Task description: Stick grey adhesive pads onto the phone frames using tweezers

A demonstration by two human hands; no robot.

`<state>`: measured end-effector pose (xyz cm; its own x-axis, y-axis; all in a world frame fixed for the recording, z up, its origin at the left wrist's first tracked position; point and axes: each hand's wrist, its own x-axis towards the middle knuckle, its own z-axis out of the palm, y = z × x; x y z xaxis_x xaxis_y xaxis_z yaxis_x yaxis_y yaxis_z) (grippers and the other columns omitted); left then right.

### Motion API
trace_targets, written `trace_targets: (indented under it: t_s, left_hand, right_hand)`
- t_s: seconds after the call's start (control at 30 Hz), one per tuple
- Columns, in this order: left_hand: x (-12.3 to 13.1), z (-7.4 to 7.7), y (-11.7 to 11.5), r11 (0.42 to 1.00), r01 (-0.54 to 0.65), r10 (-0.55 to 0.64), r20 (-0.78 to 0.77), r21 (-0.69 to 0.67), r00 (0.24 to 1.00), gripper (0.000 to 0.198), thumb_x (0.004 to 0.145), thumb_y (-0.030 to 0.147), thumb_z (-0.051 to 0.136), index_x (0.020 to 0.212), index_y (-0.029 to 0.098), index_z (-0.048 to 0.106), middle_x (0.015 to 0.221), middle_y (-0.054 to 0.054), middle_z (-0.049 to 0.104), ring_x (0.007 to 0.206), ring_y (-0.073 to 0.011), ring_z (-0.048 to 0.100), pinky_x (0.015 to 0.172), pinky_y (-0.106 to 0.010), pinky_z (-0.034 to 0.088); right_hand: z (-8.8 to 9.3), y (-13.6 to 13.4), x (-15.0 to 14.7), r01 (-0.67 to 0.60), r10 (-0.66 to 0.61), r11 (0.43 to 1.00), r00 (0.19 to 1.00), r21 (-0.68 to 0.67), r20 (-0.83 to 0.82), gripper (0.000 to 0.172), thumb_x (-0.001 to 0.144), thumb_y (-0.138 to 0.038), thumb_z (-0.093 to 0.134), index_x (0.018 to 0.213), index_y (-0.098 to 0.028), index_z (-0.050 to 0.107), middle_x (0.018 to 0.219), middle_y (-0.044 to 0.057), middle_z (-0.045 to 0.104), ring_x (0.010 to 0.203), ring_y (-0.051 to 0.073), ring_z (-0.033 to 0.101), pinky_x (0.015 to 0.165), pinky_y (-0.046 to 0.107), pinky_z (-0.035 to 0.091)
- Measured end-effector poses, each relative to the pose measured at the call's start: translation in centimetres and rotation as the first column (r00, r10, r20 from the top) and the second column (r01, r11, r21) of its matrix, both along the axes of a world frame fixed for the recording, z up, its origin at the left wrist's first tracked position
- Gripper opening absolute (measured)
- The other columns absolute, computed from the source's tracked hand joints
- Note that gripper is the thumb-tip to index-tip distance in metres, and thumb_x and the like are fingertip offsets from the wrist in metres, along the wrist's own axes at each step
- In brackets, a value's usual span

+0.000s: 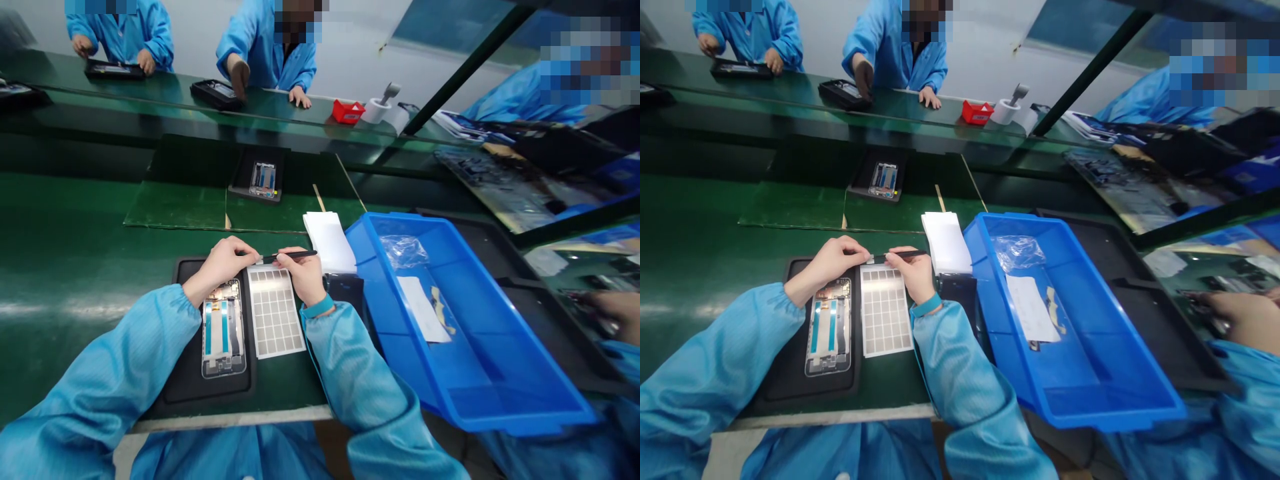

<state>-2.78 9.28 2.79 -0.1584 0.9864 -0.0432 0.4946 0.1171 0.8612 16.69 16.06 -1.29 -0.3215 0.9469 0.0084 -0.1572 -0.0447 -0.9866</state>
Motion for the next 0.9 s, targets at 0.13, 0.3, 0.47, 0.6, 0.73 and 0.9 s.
trace_targets:
  t_s: [0.13,0.3,0.47,0.6,0.73,0.9]
  left_hand:
    - [0.1,0.4,-0.1,1.000,0.001,0.000,0.013,-0.015,1.000,0.018,0.080,0.038,0.068,0.079,0.026,0.080,0.094,-0.002,0.077,0.095,-0.0232,0.069,0.087,-0.033,0.052]
    - [0.2,0.6,-0.1,1.000,-0.011,0.011,0.051,0.000,0.999,0.018,0.081,0.035,0.068,0.080,0.023,0.081,0.093,-0.003,0.077,0.094,-0.0238,0.070,0.083,-0.032,0.053]
    - [0.0,0.5,0.2,0.997,-0.068,0.065,0.076,0.031,0.995,0.017,0.081,0.031,0.067,0.086,0.022,0.080,0.098,-0.004,0.077,0.094,-0.0234,0.069,0.086,-0.034,0.053]
    - [-2.5,1.2,-0.5,0.991,-0.121,0.125,-0.092,0.049,0.988,0.027,0.080,0.038,0.069,0.101,0.022,0.077,0.107,-0.006,0.073,0.096,-0.0237,0.065,0.089,-0.037,0.051]
    - [-6.6,1.8,-3.4,0.992,-0.121,0.130,-0.444,0.048,0.886,0.035,0.083,0.044,0.066,0.108,0.021,0.073,0.104,-0.008,0.067,0.097,-0.0250,0.062,0.090,-0.039,0.049]
    - [-8.8,0.4,-7.9,0.995,-0.101,0.092,-0.519,0.011,0.850,0.027,0.091,0.040,0.055,0.103,0.020,0.069,0.097,-0.006,0.061,0.090,-0.0213,0.061,0.085,-0.034,0.049]
  right_hand:
    - [-0.1,0.0,0.0,0.023,-0.023,1.000,1.000,0.013,0.010,0.031,0.063,-0.043,0.089,0.079,-0.020,0.073,0.066,0.000,0.073,0.060,0.018,0.069,0.063,0.032,0.056]
    - [0.0,0.0,-0.1,0.068,-0.069,0.997,0.997,0.044,0.033,0.032,0.066,-0.045,0.087,0.078,-0.020,0.071,0.067,0.000,0.072,0.059,0.017,0.068,0.064,0.032,0.056]
    - [0.5,-0.1,-0.1,0.089,-0.093,0.993,0.994,0.081,0.054,0.032,0.068,-0.046,0.085,0.079,-0.020,0.071,0.065,0.000,0.071,0.059,0.017,0.068,0.064,0.033,0.056]
    - [0.5,0.0,0.2,0.119,-0.124,0.988,0.991,0.100,0.046,0.031,0.070,-0.045,0.083,0.080,-0.019,0.071,0.063,0.000,0.070,0.058,0.016,0.066,0.063,0.032,0.055]
    - [0.8,0.1,0.3,0.137,-0.138,0.986,0.991,0.090,0.000,0.029,0.069,-0.042,0.085,0.079,-0.019,0.071,0.065,-0.001,0.070,0.057,0.015,0.065,0.060,0.029,0.053]
    - [2.8,-1.4,-0.1,0.106,-0.107,0.986,0.994,0.131,0.004,0.024,0.073,-0.040,0.084,0.077,-0.019,0.072,0.061,0.000,0.069,0.053,0.014,0.062,0.053,0.027,0.052]
